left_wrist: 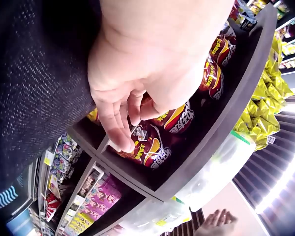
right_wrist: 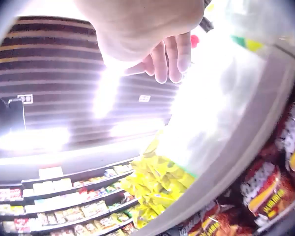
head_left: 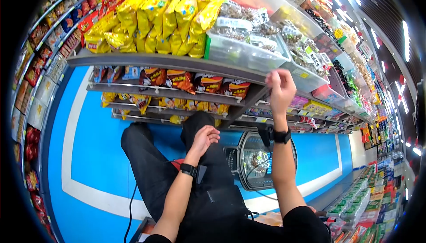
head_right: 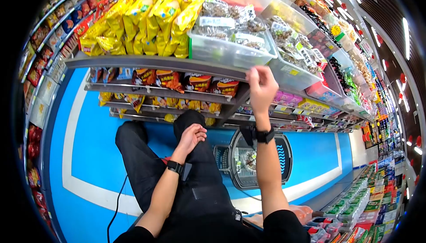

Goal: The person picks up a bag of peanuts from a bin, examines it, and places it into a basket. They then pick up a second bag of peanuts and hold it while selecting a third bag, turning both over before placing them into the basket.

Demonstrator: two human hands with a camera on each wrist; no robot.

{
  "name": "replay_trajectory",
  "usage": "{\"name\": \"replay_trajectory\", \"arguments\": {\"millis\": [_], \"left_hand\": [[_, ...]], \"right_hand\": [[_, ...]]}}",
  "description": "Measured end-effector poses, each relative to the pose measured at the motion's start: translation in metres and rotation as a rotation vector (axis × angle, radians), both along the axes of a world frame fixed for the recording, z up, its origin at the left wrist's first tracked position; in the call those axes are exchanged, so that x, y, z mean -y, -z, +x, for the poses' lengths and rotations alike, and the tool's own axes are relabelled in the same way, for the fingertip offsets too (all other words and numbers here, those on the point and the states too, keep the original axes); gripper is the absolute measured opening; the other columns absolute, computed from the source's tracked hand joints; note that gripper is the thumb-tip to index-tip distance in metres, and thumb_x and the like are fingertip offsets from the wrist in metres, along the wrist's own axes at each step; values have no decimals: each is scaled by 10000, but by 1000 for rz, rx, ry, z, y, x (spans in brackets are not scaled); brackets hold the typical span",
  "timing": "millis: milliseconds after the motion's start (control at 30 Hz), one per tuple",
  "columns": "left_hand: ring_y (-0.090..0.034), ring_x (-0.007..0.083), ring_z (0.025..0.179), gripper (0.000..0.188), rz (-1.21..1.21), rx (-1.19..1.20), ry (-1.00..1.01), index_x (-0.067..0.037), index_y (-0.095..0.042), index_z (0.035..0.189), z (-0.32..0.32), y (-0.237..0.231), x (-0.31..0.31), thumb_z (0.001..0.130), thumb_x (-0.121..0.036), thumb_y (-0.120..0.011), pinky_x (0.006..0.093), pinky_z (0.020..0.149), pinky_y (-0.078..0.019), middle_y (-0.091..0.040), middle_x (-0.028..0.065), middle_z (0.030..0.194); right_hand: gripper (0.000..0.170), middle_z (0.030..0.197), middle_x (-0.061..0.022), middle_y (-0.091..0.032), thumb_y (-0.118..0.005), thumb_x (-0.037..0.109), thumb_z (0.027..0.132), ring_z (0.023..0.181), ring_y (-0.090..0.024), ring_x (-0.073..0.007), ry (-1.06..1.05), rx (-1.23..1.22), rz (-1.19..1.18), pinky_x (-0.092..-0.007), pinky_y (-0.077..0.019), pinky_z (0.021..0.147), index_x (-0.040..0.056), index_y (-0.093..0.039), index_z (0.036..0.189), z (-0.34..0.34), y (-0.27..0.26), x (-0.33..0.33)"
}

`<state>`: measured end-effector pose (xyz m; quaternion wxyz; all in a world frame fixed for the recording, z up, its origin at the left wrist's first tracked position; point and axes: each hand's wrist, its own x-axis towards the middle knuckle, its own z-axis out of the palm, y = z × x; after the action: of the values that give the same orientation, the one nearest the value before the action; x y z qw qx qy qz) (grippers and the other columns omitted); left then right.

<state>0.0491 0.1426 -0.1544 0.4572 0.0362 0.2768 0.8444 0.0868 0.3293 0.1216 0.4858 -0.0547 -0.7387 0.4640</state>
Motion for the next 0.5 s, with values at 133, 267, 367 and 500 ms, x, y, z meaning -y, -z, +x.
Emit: {"name": "replay_trajectory", "arguments": {"millis": [133,267,367,500], "left_hand": [[-683,233,744,141,12,36,-3,-38,-546,991,0,-2,1,991,-119,-431,314,627,-559,-670,151,903],[-683,238,750,143,12,28,-3,-39,-551,995,0,1,2,991,-122,-434,317,633,-557,-672,150,907],[-682,237,751,138,4,37,-5,-36,-553,999,0,0,4,988,-118,-443,320,636,-558,-672,153,908],[-681,239,759,146,7,27,-28,-38,-554,995,1,2,4,990,-119,-433,320,638,-556,-672,158,918]], "right_hand": [[314,907,-134,-689,-705,180,819,806,-650,-193,106,100,436,-304,-517,744,-6,-623,1058,-75,-59,-13],[834,1175,-251,-621,-787,406,719,1037,-641,-298,118,497,154,-357,-506,883,-80,-452,1309,-133,-76,-37],[873,1184,-255,-624,-825,442,671,1008,-652,-285,338,610,360,-353,-512,867,-111,-493,1259,-153,-66,-36],[452,835,-103,-714,-855,324,683,697,-653,-151,-46,655,91,-280,-506,650,-32,-701,916,-151,-74,-38]]}}
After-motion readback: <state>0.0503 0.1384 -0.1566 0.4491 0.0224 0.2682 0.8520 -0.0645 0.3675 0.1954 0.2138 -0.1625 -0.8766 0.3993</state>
